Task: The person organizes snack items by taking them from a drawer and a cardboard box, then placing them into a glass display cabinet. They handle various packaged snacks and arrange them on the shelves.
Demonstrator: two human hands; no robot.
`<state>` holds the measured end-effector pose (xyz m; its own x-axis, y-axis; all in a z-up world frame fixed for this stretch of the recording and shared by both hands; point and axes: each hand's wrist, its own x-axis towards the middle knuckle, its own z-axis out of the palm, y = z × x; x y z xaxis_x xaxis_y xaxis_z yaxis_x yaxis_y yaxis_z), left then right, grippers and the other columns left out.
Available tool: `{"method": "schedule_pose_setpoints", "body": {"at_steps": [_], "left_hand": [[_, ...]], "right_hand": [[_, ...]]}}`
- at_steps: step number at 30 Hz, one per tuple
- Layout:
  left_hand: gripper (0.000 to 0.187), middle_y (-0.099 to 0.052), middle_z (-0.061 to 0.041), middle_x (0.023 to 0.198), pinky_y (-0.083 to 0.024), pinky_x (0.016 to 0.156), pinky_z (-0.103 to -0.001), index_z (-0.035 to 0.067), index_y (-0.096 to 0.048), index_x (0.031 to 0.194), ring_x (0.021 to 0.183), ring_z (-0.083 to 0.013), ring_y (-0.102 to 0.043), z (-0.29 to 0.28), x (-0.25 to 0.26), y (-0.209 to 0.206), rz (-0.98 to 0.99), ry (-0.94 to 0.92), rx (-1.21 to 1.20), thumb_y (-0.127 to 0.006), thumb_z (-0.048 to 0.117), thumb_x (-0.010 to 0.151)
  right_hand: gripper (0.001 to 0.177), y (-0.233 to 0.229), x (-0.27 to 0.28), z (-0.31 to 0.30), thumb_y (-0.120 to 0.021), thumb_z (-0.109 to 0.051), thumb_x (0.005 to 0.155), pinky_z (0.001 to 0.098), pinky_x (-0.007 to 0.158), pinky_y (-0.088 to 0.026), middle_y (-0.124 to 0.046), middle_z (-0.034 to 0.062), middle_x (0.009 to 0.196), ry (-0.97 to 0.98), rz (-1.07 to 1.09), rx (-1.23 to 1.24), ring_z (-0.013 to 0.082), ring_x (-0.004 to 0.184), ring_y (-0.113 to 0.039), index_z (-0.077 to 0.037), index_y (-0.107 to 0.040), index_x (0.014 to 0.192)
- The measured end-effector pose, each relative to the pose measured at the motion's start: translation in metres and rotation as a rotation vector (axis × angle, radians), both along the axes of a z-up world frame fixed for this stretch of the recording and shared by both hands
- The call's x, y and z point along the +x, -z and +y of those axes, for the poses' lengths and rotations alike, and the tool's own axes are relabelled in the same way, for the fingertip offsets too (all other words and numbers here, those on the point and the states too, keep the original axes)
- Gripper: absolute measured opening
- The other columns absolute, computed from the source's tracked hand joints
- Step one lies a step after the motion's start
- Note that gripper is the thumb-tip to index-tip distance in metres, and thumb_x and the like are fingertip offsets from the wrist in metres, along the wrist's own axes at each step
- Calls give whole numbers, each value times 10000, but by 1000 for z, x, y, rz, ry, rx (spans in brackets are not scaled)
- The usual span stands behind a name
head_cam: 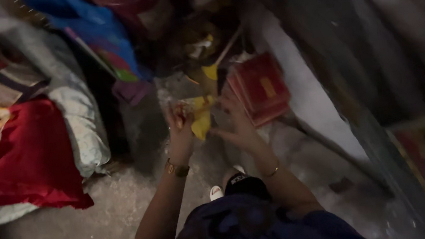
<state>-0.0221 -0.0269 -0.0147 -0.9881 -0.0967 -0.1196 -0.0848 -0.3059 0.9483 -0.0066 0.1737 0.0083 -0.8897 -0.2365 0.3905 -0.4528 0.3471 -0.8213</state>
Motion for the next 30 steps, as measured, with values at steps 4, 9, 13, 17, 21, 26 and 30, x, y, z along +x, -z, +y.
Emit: {"method": "schedule_pose_setpoints", "body": {"at_steps": [4, 9, 13, 17, 21, 26, 30], "left_hand": [[456, -593, -151, 1379, -535, 978, -340, 15, -468, 1459, 1219, -227, -618, -24, -42, 45, 3, 22, -24, -578, 47, 1018], [527, -389, -74, 1555, -475, 1099, -354, 21, -458, 1452, 1369, -210, -497, -43, -123, 91, 210, -37, -60, -613, -46, 954], [655, -450, -107, 1511, -431, 1130, -372, 67, -374, 1557, 1369, -227, -489, -50, -189, 82, 225, 9, 49, -611, -36, 955], [669, -481, -72, 1474, -378, 1170, -365, 61, -312, 1607, 1406, -211, -459, -60, -235, 57, 290, 13, 60, -620, 32, 1015], [485, -512, -60, 1473, -431, 1105, -352, 120, -426, 1514, 1330, -217, -495, -83, -270, 36, 104, -112, 14, -550, 204, 1053], [379, -575, -167, 1366, -464, 1107, -415, 79, -620, 1302, 1289, -325, -556, -160, -332, 67, 62, -421, -747, -718, 199, 957], [423, -455, -259, 1471, -453, 1078, -488, 80, -626, 1260, 1296, -450, -502, -223, -404, 112, 155, -560, -1059, -753, 141, 862]], "right_hand": [[912, 0, -65, -37, -812, -148, 878, 474, 1207, -310, -268, 216, 1652, -253, -74, 114, 391, 1528, -278, -85, -277, 1613], [794, 18, -153, -61, -745, -61, 896, 384, 1102, -461, -486, 138, 1509, -313, -417, -50, 296, 1383, -509, -137, -346, 1578], [634, 51, -251, -72, -688, 44, 873, 352, 1098, -481, -561, 105, 1430, -409, -155, -74, 242, 1337, -559, -89, -502, 1465], [546, 96, -345, -80, -640, 99, 812, 347, 1062, -521, -649, 84, 1325, -479, -159, -163, 216, 1251, -632, -59, -644, 1335], [433, 104, -406, -101, -692, 90, 853, 351, 1035, -541, -693, 95, 1290, -346, -84, -41, 216, 1234, -659, -72, -680, 1254], [644, 54, -467, -134, -746, 56, 819, 366, 1064, -438, -527, 136, 1362, -287, 47, -155, 257, 1247, -528, -24, -478, 1399], [657, 40, -512, -166, -750, 57, 821, 373, 1073, -452, -523, 120, 1346, -165, 44, -99, 261, 1249, -536, -48, -476, 1408]]}}
